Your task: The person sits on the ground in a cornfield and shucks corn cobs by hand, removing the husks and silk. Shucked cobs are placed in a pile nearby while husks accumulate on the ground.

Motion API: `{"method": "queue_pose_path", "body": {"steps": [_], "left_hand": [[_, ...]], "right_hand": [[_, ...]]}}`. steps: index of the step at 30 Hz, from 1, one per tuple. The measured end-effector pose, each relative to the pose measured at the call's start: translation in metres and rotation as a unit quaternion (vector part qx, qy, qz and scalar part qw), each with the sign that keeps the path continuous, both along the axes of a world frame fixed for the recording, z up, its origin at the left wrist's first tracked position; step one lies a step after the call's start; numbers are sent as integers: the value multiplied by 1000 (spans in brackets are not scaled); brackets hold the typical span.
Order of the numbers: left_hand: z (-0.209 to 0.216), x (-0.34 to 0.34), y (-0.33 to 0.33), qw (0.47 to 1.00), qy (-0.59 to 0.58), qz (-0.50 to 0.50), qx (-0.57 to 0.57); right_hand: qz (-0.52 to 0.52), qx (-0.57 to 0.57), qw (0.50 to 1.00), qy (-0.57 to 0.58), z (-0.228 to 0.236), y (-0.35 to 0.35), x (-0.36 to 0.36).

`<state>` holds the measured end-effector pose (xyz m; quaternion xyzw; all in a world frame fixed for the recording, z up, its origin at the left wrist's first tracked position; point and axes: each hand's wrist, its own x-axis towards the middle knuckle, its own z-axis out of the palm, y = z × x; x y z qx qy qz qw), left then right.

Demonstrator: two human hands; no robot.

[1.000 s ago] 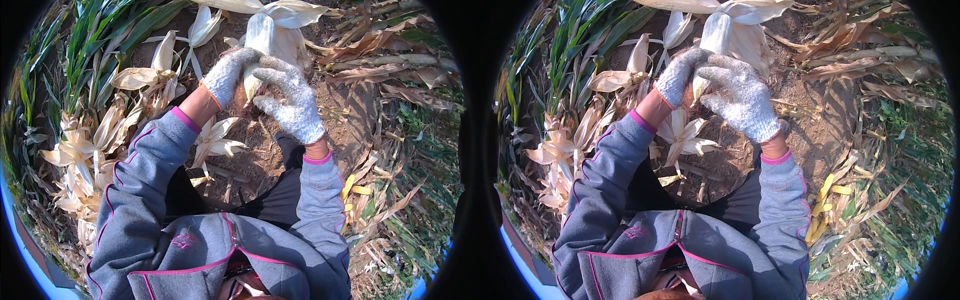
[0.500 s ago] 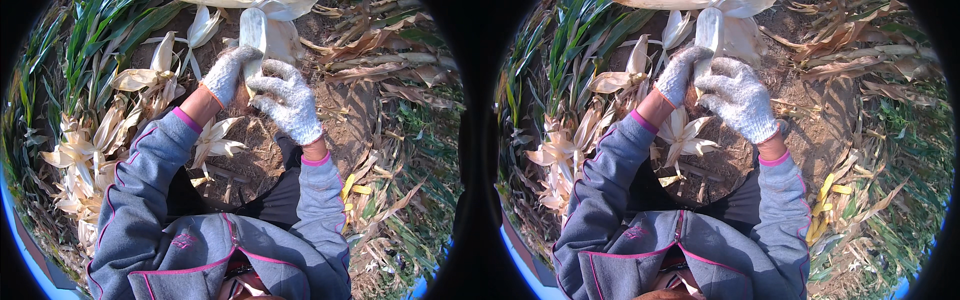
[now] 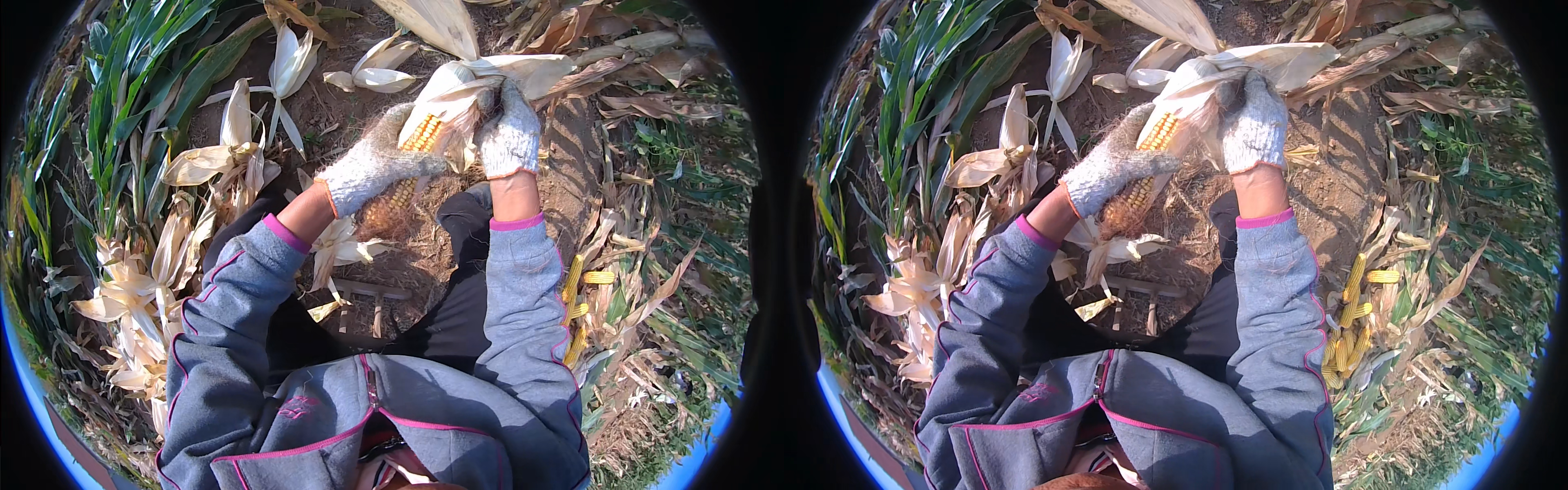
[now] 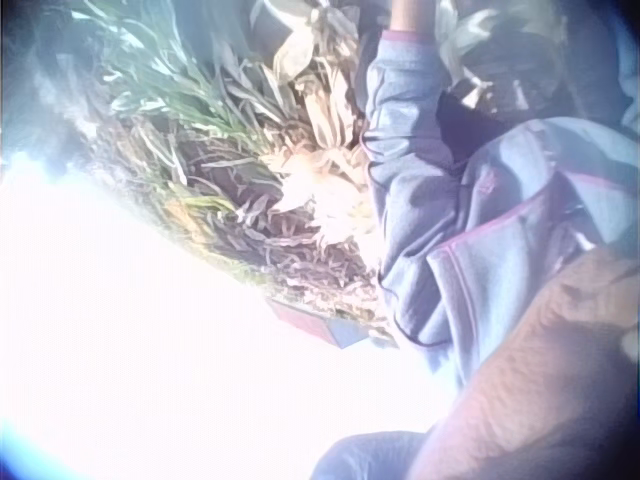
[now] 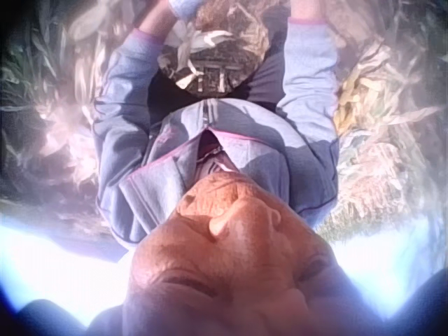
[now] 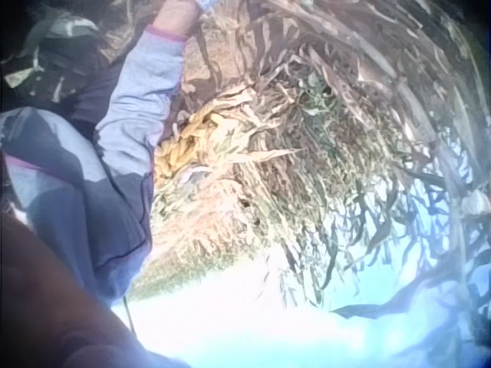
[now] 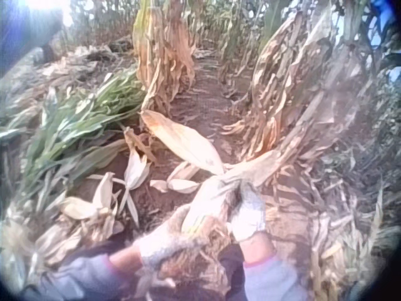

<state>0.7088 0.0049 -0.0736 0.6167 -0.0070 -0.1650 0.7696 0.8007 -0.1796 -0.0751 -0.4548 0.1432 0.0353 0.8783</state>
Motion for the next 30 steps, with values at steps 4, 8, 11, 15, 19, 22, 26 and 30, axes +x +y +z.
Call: {"method": "queue_pose_path", "body": {"steps": [4,8,11,15,19,22,26,30], "left_hand": [[11,-15,-4,992,-26,-112,46],[17,-31,-8,980,25,-190,-45],[12,-26,-10,988,82,-122,-48],[3,-5,5,970,154,64,-180],[3,4,19,904,172,156,-360],[6,7,27,909,177,187,-329],[6,9,28,920,182,196,-285],[5,10,24,926,144,233,-261]], "right_hand": [[-176,-11,984,35,-5,-69,44],[-309,-109,944,21,3,-114,59],[-226,-263,914,-208,11,-97,44],[-168,-459,829,-273,34,-35,10],[195,-421,877,-127,46,12,-32],[374,-407,828,-96,48,29,-53],[374,-441,807,-120,44,41,-61],[361,-444,807,-143,40,41,-62]]}}
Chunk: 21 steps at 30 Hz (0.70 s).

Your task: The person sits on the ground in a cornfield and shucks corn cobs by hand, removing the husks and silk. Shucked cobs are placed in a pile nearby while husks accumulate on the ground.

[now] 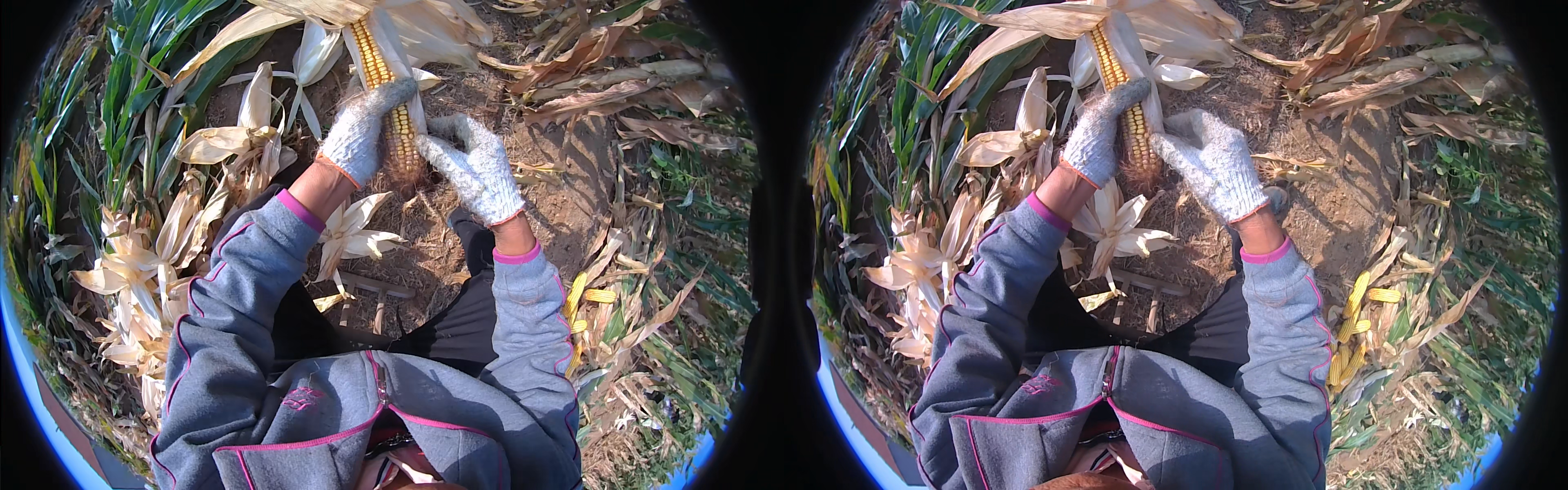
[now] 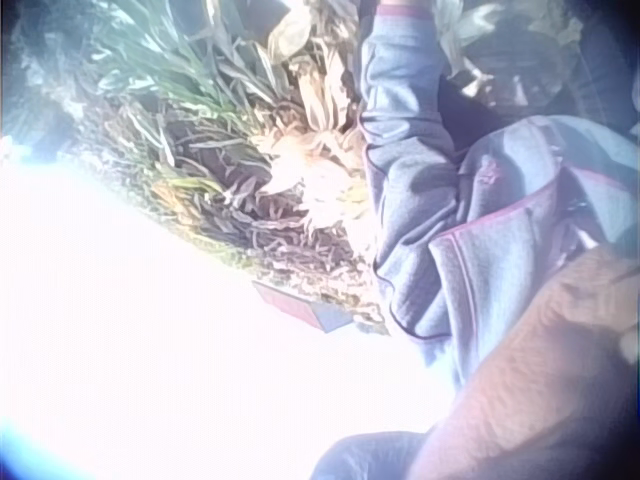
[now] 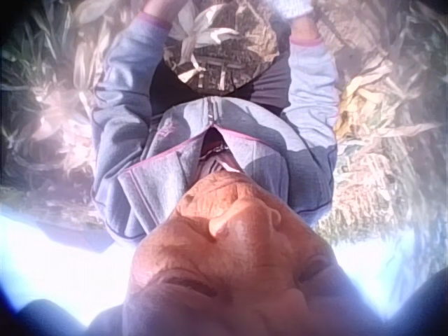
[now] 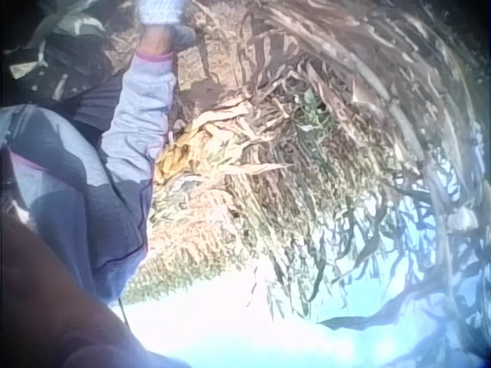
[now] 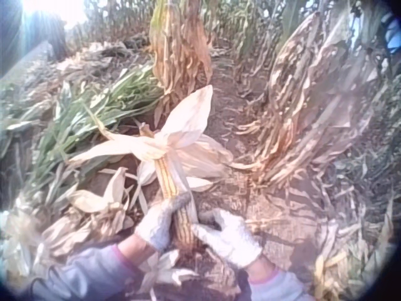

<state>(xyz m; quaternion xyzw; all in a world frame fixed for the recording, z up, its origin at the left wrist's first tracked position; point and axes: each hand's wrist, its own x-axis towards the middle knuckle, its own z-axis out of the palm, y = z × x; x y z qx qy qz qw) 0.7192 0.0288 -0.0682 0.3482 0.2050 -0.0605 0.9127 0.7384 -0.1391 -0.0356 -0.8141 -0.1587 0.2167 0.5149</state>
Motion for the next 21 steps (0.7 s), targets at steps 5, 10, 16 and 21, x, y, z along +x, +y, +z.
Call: {"method": "queue_pose_path", "body": {"steps": [5,10,16,21], "left_hand": [[5,0,-3,1000,-6,-19,-2],[6,-3,-6,985,-43,-55,-159],[7,-4,0,981,-54,-73,-171],[9,-2,-1,982,-68,-174,27]], "right_hand": [[-19,-56,993,-105,-8,-4,4],[-101,-172,960,-195,-17,-7,17],[-40,61,997,2,-13,-11,15],[-67,-27,992,-107,-8,-9,10]]}}
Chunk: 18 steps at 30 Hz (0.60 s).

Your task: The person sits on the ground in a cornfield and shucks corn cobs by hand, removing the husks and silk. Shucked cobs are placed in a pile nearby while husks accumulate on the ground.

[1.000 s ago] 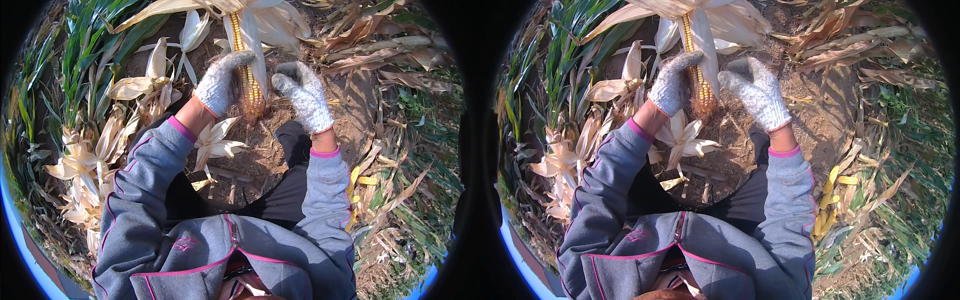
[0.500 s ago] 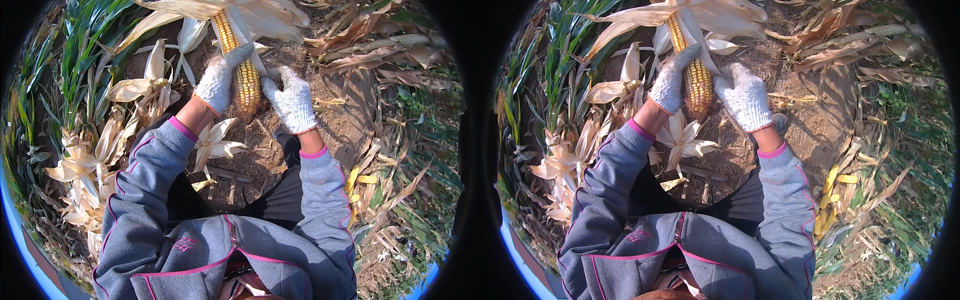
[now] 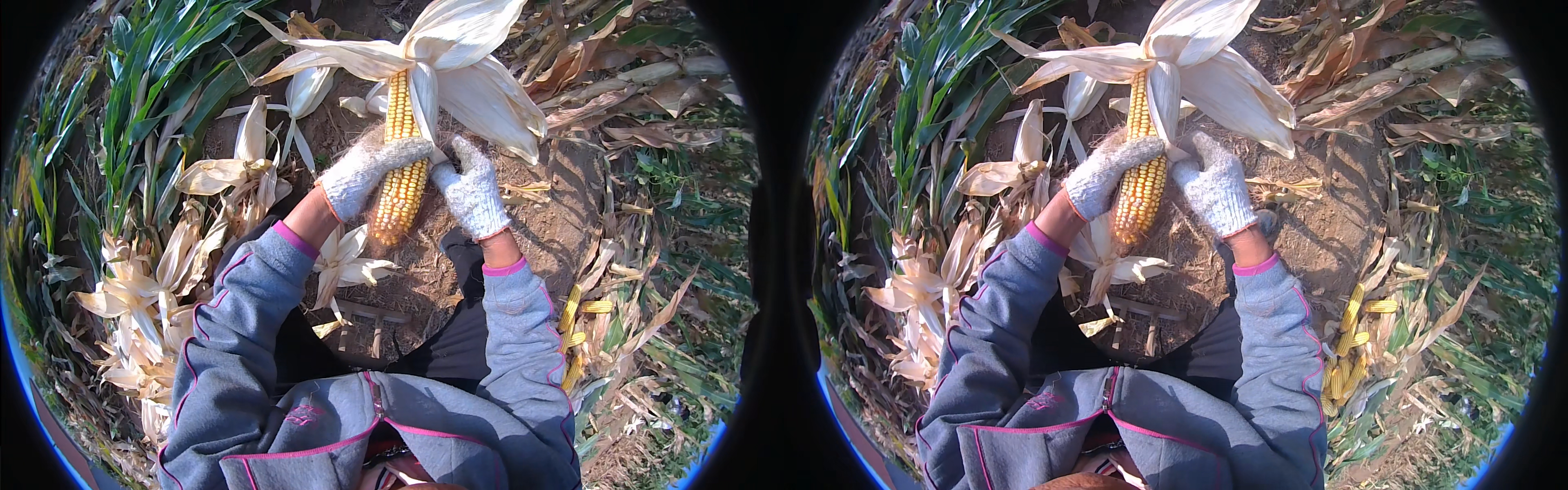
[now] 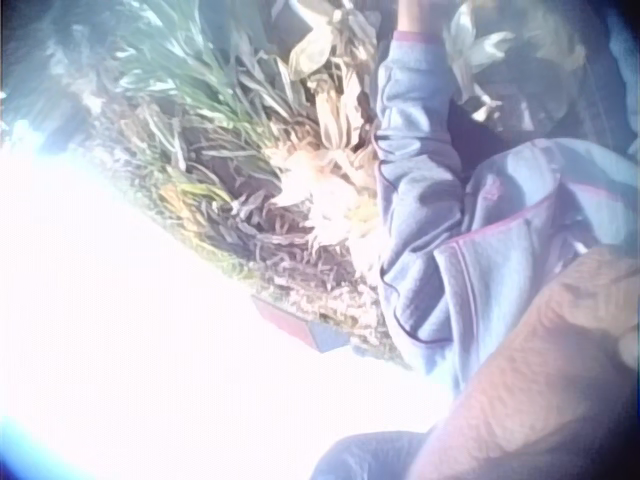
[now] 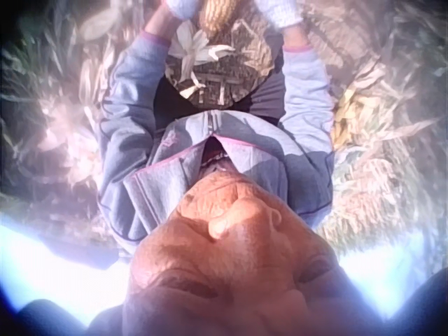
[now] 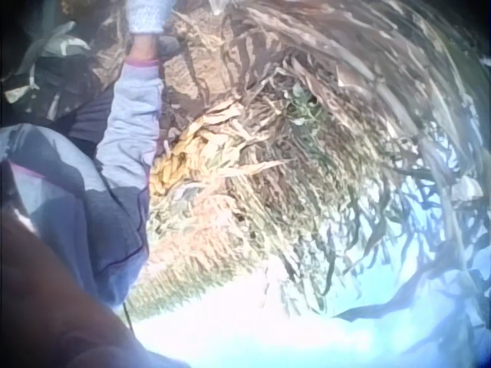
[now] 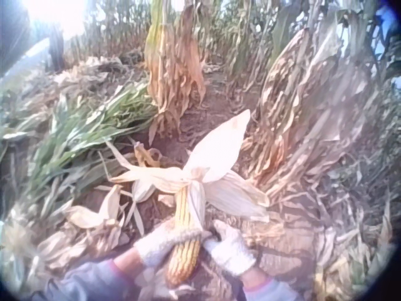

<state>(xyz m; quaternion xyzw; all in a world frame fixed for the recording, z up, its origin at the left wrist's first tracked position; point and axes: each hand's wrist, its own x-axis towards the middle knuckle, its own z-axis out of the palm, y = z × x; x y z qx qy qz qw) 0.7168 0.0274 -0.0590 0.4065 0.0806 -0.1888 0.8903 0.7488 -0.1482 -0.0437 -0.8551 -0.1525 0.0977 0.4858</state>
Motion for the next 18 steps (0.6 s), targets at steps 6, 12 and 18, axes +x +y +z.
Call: {"method": "queue_pose_path", "body": {"steps": [6,12,18], "left_hand": [[-1,3,-2,956,-98,-63,269],[-1,-13,-5,934,-169,-161,269],[-3,-24,-14,952,-154,-180,196]], "right_hand": [[-101,-127,972,-169,-17,-19,17],[-247,-88,940,-218,-48,-91,63],[-305,377,874,-39,-44,-120,83]]}}
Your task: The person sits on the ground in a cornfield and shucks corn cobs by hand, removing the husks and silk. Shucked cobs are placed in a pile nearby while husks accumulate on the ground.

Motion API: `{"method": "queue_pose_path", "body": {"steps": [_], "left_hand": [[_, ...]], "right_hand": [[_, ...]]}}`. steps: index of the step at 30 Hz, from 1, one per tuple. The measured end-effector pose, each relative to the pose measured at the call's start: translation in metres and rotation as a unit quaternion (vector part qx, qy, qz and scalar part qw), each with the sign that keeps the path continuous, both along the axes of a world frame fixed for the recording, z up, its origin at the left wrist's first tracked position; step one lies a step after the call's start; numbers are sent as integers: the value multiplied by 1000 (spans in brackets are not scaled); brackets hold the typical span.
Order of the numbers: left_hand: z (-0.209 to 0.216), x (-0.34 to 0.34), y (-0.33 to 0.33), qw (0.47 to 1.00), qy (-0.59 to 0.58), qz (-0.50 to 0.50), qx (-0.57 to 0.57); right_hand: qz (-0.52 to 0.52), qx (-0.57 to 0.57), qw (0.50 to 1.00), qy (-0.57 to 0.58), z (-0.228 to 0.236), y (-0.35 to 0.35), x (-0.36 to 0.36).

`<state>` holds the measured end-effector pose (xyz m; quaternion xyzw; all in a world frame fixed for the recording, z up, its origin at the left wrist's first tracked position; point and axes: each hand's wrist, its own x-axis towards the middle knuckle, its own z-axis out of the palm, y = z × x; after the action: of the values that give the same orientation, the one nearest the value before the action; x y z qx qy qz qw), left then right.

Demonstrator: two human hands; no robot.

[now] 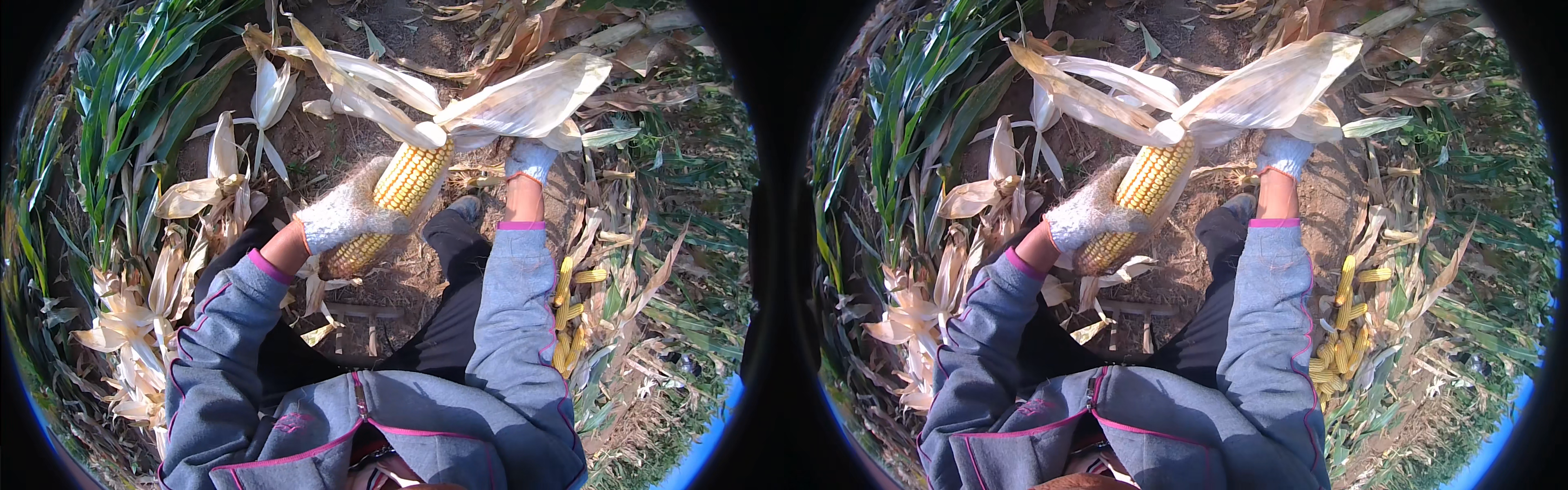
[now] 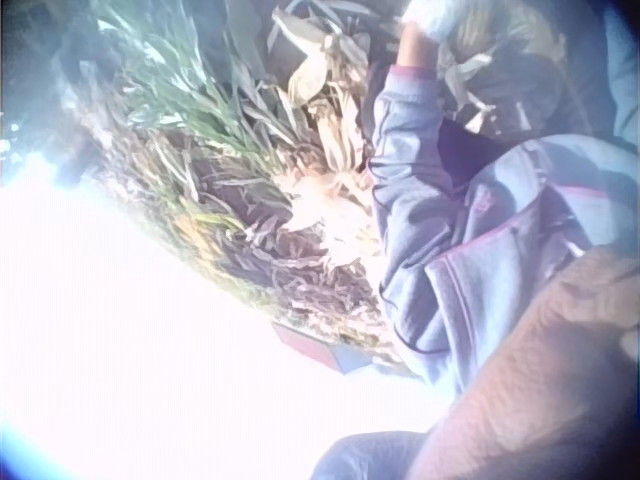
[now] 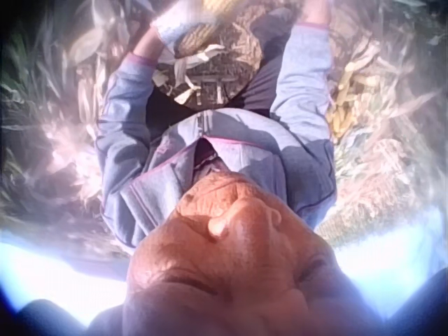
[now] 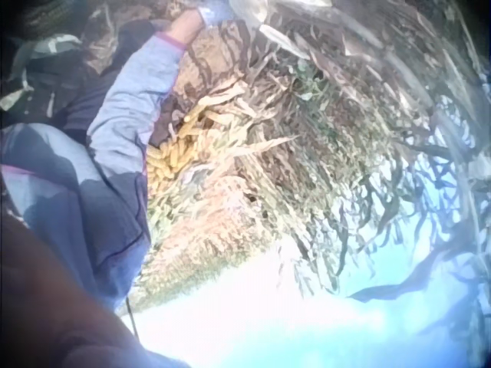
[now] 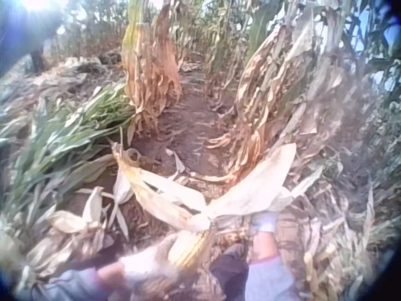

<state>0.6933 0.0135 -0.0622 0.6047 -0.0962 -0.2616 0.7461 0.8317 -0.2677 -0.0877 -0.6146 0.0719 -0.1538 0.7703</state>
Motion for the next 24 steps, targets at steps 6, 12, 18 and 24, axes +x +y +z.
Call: {"method": "queue_pose_path", "body": {"steps": [6,12,18,24], "left_hand": [[-2,16,9,929,212,196,-230],[-8,28,15,916,211,281,-196],[-15,27,17,932,144,283,-172],[-15,25,6,921,148,320,-166]], "right_hand": [[113,-76,984,117,23,63,-22],[423,-297,839,169,36,119,-64],[449,-132,857,215,32,123,-73],[372,-262,883,116,27,126,-78]]}}
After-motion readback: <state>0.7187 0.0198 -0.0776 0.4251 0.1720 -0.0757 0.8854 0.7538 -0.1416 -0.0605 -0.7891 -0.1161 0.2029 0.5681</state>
